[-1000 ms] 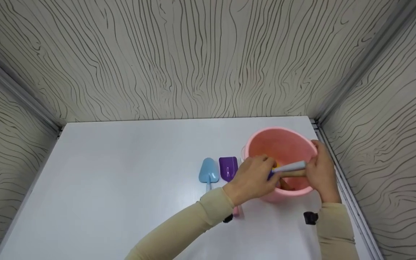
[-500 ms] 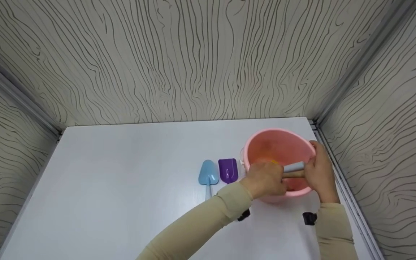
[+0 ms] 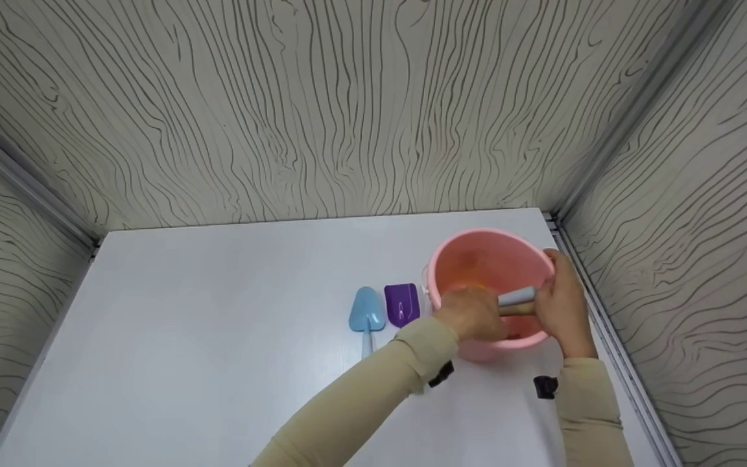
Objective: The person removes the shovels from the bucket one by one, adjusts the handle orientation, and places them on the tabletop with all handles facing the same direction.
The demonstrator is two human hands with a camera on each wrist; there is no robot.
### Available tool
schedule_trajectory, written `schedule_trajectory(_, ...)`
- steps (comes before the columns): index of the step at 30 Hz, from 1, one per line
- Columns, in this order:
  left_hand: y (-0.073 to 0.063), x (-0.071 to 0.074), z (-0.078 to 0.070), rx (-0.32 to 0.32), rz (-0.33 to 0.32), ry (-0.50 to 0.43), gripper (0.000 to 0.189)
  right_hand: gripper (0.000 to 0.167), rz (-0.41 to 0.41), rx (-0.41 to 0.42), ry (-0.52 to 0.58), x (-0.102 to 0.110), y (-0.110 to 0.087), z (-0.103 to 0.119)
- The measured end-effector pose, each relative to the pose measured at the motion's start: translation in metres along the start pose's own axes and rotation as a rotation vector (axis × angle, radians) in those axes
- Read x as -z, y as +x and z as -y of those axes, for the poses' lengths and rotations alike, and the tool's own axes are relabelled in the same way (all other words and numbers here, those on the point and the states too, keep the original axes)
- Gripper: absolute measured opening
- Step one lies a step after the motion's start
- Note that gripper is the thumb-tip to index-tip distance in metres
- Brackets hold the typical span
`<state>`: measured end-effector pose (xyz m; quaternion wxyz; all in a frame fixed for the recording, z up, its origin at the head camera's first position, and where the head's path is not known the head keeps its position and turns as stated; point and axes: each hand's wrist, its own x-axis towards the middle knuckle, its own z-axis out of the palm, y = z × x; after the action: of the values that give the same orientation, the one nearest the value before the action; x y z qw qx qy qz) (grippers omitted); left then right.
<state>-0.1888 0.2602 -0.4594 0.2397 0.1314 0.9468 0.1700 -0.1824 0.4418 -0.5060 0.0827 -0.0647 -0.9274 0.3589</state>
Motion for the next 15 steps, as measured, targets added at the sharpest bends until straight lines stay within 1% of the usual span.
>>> schedule_trajectory(3,-0.003,0.006,0.006,0.069,0.027,-0.116,0.021,0.052,0.010,0.008,0.007,-0.005,0.000,0.002)
schedule_trajectory(4,-0.004,0.007,0.007,0.081,0.027,-0.149,0.020,0.052,0.012,0.007,0.009,-0.006,0.000,0.002)
schedule_trajectory(6,-0.006,0.009,0.008,0.087,0.023,-0.169,0.020,0.052,0.019,-0.005,0.020,-0.007,-0.001,0.002)
schedule_trajectory(10,-0.007,0.009,0.009,0.028,0.014,-0.035,0.025,0.054,0.034,-0.019,0.027,-0.008,0.000,0.004)
schedule_trajectory(12,-0.006,0.010,0.010,0.003,0.014,-0.002,0.027,0.054,0.030,-0.013,0.021,-0.009,0.001,0.004)
schedule_trajectory(13,-0.005,0.011,0.011,-0.019,0.007,0.034,0.029,0.053,0.023,-0.003,0.014,-0.009,0.002,0.004)
schedule_trajectory(15,-0.004,0.013,0.012,-0.055,-0.001,0.061,0.030,0.052,0.008,0.013,0.010,-0.009,0.003,0.003)
